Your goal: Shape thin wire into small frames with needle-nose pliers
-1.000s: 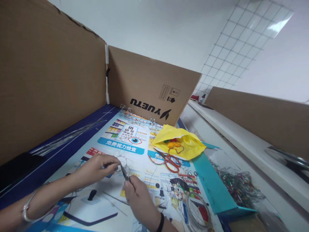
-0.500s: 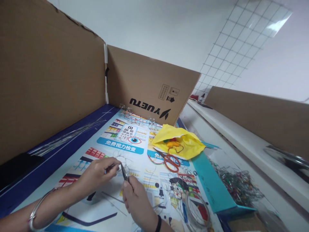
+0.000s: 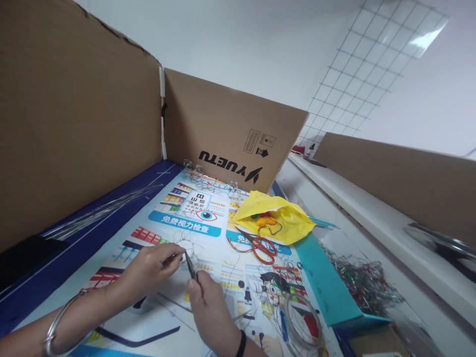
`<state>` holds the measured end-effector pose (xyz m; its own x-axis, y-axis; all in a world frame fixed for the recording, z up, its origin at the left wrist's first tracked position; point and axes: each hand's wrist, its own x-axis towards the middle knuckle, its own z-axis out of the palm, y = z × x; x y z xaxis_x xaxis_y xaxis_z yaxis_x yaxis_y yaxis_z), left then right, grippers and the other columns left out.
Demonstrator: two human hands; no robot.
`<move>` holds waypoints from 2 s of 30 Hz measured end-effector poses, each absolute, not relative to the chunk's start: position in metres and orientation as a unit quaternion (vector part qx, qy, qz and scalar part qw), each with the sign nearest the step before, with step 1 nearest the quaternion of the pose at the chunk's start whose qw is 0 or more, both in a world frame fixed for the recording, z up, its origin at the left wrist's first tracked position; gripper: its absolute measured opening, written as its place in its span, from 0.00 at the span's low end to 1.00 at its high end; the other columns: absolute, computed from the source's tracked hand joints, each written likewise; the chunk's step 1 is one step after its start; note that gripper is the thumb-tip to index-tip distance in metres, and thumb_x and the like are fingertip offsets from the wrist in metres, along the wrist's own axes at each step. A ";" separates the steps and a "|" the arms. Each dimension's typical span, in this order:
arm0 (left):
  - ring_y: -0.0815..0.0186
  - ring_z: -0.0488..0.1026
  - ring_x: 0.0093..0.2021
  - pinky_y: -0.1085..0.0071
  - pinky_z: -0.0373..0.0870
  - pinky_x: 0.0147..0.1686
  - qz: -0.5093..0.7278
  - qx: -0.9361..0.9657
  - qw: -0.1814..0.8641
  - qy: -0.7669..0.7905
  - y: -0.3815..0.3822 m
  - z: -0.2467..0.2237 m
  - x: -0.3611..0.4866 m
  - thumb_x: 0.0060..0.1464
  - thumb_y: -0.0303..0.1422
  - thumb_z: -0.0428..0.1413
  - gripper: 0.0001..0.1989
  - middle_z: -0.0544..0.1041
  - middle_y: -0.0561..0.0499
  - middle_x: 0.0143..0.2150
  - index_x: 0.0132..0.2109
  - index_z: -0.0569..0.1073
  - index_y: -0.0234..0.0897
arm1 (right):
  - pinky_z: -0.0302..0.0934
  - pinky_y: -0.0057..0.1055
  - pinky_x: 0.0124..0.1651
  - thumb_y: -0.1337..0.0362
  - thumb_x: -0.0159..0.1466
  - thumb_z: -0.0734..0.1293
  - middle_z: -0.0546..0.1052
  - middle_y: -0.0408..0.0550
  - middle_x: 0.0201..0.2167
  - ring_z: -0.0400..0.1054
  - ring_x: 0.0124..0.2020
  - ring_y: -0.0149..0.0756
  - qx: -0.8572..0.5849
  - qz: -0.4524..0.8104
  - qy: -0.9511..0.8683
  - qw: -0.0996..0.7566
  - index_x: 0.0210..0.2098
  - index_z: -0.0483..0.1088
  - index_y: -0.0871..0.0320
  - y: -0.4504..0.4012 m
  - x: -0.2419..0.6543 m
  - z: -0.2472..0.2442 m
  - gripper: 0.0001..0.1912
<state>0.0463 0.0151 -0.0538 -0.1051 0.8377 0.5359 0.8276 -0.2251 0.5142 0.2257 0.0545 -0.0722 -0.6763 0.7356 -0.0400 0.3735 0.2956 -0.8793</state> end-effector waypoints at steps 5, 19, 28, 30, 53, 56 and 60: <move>0.68 0.72 0.28 0.75 0.63 0.29 0.364 0.707 0.033 0.606 0.014 -0.044 0.038 0.52 0.25 0.47 0.09 0.76 0.52 0.28 0.33 0.72 0.36 | 0.45 0.24 0.24 0.53 0.65 0.53 0.58 0.38 0.19 0.52 0.22 0.27 -0.336 0.428 -0.819 0.179 0.25 0.53 0.56 0.058 0.229 -0.063 0.16; 0.70 0.69 0.26 0.76 0.58 0.27 0.252 0.777 0.057 0.574 0.011 -0.021 0.022 0.53 0.25 0.46 0.10 0.74 0.53 0.26 0.29 0.71 0.35 | 0.44 0.24 0.25 0.58 0.64 0.54 0.58 0.37 0.20 0.52 0.22 0.26 -0.290 0.347 -0.885 0.115 0.25 0.54 0.56 0.069 0.237 -0.044 0.13; 0.70 0.70 0.27 0.77 0.60 0.28 0.220 0.806 0.123 0.536 0.008 -0.011 0.017 0.55 0.27 0.47 0.11 0.75 0.52 0.26 0.31 0.73 0.36 | 0.45 0.24 0.27 0.58 0.65 0.55 0.62 0.39 0.22 0.55 0.23 0.26 -0.246 0.328 -0.911 0.048 0.27 0.58 0.57 0.075 0.242 -0.034 0.13; 0.70 0.70 0.27 0.77 0.59 0.27 0.230 0.809 0.149 0.520 0.007 -0.011 0.016 0.54 0.27 0.47 0.11 0.75 0.53 0.26 0.30 0.74 0.36 | 0.46 0.24 0.27 0.58 0.65 0.55 0.63 0.39 0.22 0.55 0.23 0.27 -0.233 0.336 -0.911 0.042 0.27 0.59 0.57 0.076 0.243 -0.034 0.13; 0.65 0.72 0.28 0.73 0.63 0.28 0.219 0.707 -0.097 0.665 0.012 -0.028 0.024 0.56 0.27 0.45 0.12 0.76 0.49 0.27 0.31 0.73 0.36 | 0.54 0.29 0.38 0.58 0.64 0.57 0.68 0.47 0.35 0.61 0.37 0.35 -0.307 0.243 -0.912 0.120 0.37 0.61 0.58 0.082 0.244 -0.024 0.09; 0.64 0.72 0.27 0.73 0.63 0.26 0.162 0.724 -0.108 0.662 0.011 -0.030 0.033 0.54 0.25 0.45 0.11 0.75 0.47 0.26 0.30 0.71 0.35 | 0.54 0.31 0.41 0.58 0.64 0.57 0.68 0.49 0.37 0.61 0.39 0.37 -0.308 0.191 -0.925 0.109 0.38 0.62 0.58 0.074 0.239 -0.024 0.10; 0.62 0.73 0.27 0.71 0.64 0.26 0.129 0.730 -0.101 0.664 0.010 -0.029 0.040 0.54 0.25 0.45 0.11 0.75 0.47 0.27 0.31 0.72 0.35 | 0.54 0.30 0.39 0.58 0.64 0.57 0.70 0.49 0.37 0.64 0.39 0.38 -0.321 0.151 -0.931 0.081 0.38 0.63 0.58 0.068 0.233 -0.029 0.10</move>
<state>0.0400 0.0103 -0.0292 0.0850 0.9428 0.3222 0.9950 -0.0975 0.0228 0.2327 0.0679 -0.0294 -0.7810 0.6222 0.0544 0.5730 0.7484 -0.3340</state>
